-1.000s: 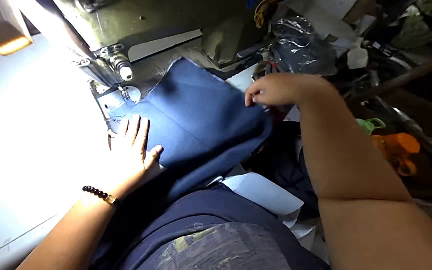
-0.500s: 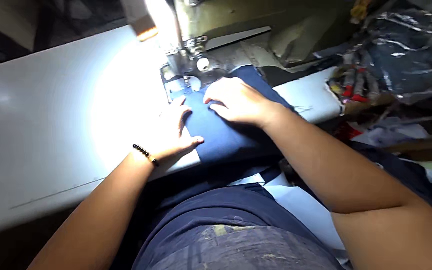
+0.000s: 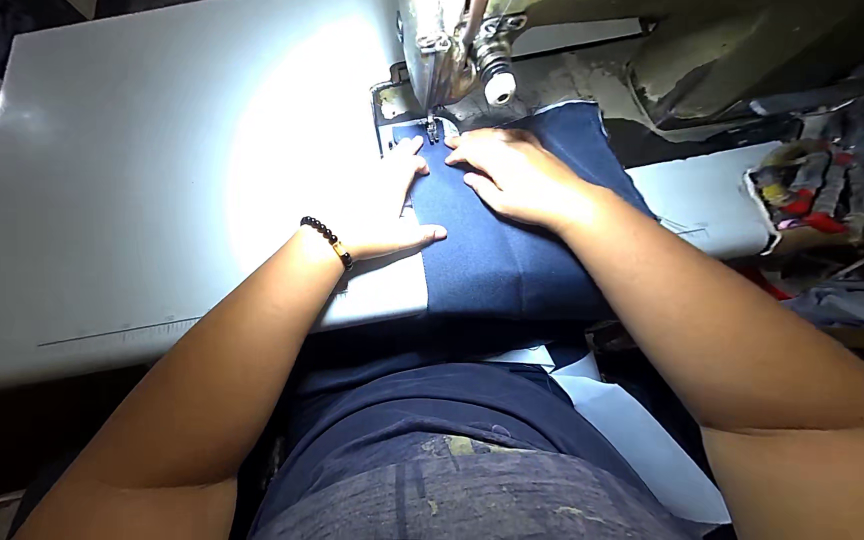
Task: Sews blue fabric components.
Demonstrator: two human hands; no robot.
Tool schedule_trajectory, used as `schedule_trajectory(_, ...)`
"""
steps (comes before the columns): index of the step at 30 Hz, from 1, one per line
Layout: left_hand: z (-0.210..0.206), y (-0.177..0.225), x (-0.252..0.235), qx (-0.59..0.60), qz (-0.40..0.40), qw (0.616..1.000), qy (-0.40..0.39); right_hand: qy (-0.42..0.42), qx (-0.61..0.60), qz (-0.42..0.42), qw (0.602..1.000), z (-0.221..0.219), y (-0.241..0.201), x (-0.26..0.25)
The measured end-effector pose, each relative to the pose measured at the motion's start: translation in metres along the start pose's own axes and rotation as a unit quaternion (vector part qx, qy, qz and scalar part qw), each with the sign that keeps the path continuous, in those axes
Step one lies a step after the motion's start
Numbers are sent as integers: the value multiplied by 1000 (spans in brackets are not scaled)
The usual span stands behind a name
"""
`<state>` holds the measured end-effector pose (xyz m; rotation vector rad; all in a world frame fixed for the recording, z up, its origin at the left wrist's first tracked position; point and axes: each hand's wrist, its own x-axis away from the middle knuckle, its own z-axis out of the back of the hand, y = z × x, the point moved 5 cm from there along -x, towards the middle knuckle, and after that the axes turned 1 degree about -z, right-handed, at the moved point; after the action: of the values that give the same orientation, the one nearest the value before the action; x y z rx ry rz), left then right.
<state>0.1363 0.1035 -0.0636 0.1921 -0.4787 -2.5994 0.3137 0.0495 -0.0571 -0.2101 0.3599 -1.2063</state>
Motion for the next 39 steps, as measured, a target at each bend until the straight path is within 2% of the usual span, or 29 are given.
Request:
schedule_trajectory(28, 4, -8, -4, -28, 7, 1000, 2, 17, -9, -1, 1000, -2, 1, -5)
schedule_trajectory(33, 3, -2, 4, -22, 14, 1000, -12, 13, -2, 24, 1000, -4, -5, 1)
schedule_trajectory(36, 5, -3, 7, 5, 0, 999, 31, 20, -3, 31, 999, -8, -5, 4)
schedule_trajectory(39, 20, -9, -10, 15, 17, 993, 118, 27, -4, 21, 999, -9, -6, 4)
